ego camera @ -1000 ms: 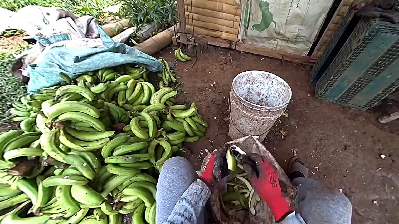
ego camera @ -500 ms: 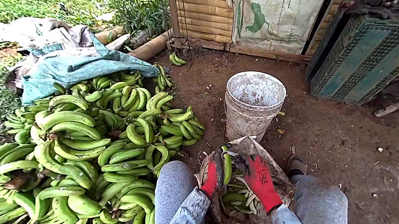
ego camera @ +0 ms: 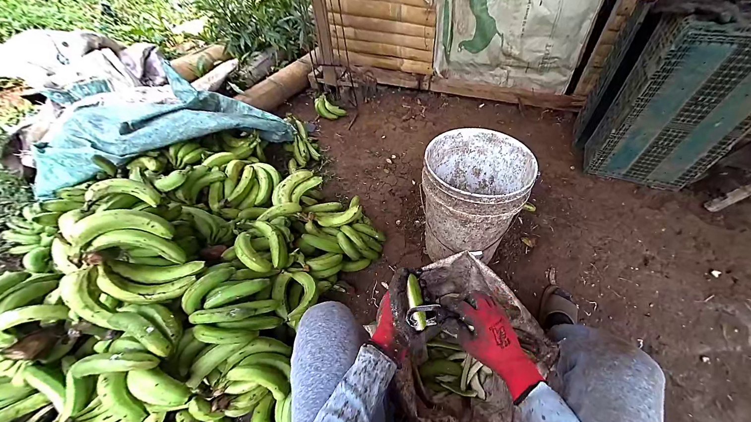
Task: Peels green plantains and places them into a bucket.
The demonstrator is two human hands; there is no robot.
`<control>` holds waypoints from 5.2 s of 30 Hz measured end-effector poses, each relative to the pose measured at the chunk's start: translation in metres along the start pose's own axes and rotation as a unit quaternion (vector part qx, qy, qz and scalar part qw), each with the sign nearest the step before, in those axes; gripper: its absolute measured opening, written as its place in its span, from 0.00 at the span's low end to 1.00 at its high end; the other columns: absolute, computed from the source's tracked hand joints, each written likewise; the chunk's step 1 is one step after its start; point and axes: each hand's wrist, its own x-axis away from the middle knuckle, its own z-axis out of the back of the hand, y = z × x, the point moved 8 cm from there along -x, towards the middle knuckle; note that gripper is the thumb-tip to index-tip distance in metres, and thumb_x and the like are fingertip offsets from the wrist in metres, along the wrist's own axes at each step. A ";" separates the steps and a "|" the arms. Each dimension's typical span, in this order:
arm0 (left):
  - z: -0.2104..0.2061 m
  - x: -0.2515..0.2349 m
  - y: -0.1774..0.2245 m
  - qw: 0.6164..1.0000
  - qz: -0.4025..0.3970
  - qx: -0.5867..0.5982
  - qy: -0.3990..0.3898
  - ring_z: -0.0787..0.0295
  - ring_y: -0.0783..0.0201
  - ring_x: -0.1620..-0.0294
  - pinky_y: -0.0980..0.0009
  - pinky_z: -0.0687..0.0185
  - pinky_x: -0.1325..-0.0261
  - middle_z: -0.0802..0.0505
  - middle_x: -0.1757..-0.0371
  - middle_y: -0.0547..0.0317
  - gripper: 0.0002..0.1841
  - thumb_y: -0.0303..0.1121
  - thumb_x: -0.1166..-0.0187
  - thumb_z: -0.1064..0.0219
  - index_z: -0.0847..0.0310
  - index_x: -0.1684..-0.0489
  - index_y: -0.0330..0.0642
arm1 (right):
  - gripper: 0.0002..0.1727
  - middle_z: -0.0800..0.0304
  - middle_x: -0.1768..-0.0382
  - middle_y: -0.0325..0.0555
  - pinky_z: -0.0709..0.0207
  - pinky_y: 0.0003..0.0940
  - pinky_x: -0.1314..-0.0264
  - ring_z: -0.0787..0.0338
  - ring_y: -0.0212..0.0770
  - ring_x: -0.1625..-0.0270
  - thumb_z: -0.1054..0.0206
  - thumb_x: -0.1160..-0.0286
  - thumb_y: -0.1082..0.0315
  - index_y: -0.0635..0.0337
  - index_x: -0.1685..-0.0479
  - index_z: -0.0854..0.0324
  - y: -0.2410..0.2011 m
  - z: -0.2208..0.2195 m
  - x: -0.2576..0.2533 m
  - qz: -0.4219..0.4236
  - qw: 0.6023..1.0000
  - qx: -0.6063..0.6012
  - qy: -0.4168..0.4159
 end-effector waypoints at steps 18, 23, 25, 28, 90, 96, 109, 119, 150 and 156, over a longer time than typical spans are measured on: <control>-0.011 0.009 -0.016 0.992 -0.023 -0.094 -0.079 0.14 0.70 0.73 0.75 0.15 0.71 0.11 0.66 0.59 0.23 0.43 0.04 0.61 0.20 0.39 0.41 | 0.24 0.15 0.32 0.64 0.28 0.59 0.23 0.17 0.64 0.28 0.36 0.20 0.56 0.52 0.27 0.16 0.011 0.003 0.000 -0.016 1.000 0.008 0.015; -0.007 0.037 -0.003 0.914 -0.120 -0.368 0.120 0.14 0.58 0.43 0.63 0.19 0.35 0.12 0.40 0.39 0.23 0.36 0.04 0.58 0.26 0.26 0.29 | 0.27 0.20 0.28 0.67 0.28 0.61 0.24 0.20 0.67 0.24 0.39 0.17 0.57 0.56 0.21 0.22 0.016 0.001 -0.010 -0.122 0.992 0.041 -0.006; -0.002 0.036 0.000 0.875 -0.145 -0.433 0.163 0.16 0.51 0.35 0.57 0.25 0.26 0.14 0.36 0.31 0.22 0.34 0.05 0.54 0.27 0.27 0.24 | 0.27 0.20 0.27 0.65 0.27 0.59 0.24 0.20 0.64 0.25 0.39 0.17 0.58 0.55 0.21 0.23 0.020 -0.004 -0.011 -0.147 0.989 0.020 -0.011; 0.004 0.029 0.000 0.863 -0.130 -0.456 0.173 0.17 0.48 0.33 0.56 0.26 0.24 0.15 0.35 0.28 0.21 0.31 0.07 0.52 0.28 0.27 0.21 | 0.26 0.18 0.29 0.62 0.24 0.58 0.27 0.17 0.61 0.28 0.40 0.16 0.57 0.52 0.21 0.22 0.027 0.001 -0.011 -0.184 0.983 0.002 0.004; -0.022 0.020 0.009 0.981 0.010 -0.168 -0.098 0.11 0.67 0.68 0.71 0.12 0.64 0.09 0.63 0.55 0.20 0.39 0.04 0.59 0.22 0.39 0.37 | 0.25 0.18 0.29 0.66 0.26 0.60 0.24 0.18 0.64 0.27 0.36 0.20 0.62 0.53 0.23 0.19 0.017 0.024 -0.002 -0.114 0.990 -0.043 0.066; -0.003 0.004 0.010 0.962 -0.028 -0.271 -0.020 0.11 0.64 0.60 0.66 0.12 0.53 0.09 0.56 0.51 0.22 0.41 0.04 0.55 0.21 0.35 0.35 | 0.25 0.15 0.32 0.61 0.22 0.58 0.28 0.13 0.60 0.32 0.35 0.21 0.58 0.54 0.26 0.17 0.016 0.031 0.014 -0.112 0.984 -0.061 0.127; 0.009 -0.003 -0.006 0.987 0.012 -0.159 0.008 0.10 0.61 0.66 0.64 0.11 0.61 0.09 0.64 0.50 0.24 0.44 0.04 0.58 0.19 0.45 0.34 | 0.25 0.16 0.32 0.62 0.23 0.58 0.27 0.15 0.61 0.31 0.34 0.21 0.58 0.52 0.24 0.19 0.021 0.026 0.011 -0.156 0.982 -0.047 0.098; -0.006 0.004 0.009 0.997 -0.057 -0.039 0.024 0.10 0.62 0.66 0.66 0.11 0.60 0.10 0.64 0.52 0.22 0.42 0.03 0.62 0.23 0.45 0.36 | 0.26 0.18 0.31 0.66 0.24 0.60 0.29 0.18 0.66 0.29 0.36 0.21 0.59 0.51 0.23 0.19 -0.003 0.003 0.008 -0.133 0.991 0.003 0.011; 0.008 0.023 -0.013 0.880 -0.078 -0.462 0.084 0.14 0.54 0.37 0.60 0.21 0.29 0.12 0.37 0.35 0.21 0.34 0.07 0.49 0.26 0.27 0.26 | 0.25 0.17 0.30 0.62 0.26 0.58 0.24 0.16 0.60 0.28 0.43 0.12 0.56 0.52 0.20 0.23 0.050 -0.011 -0.022 -0.226 0.972 -0.055 0.029; -0.006 -0.007 -0.008 0.994 0.064 0.072 -0.053 0.21 0.72 0.86 0.79 0.22 0.83 0.17 0.81 0.62 0.25 0.44 0.06 0.63 0.21 0.59 0.40 | 0.22 0.09 0.39 0.53 0.24 0.50 0.24 0.12 0.50 0.33 0.27 0.26 0.54 0.46 0.34 0.10 0.009 0.000 0.001 0.044 0.993 -0.104 0.044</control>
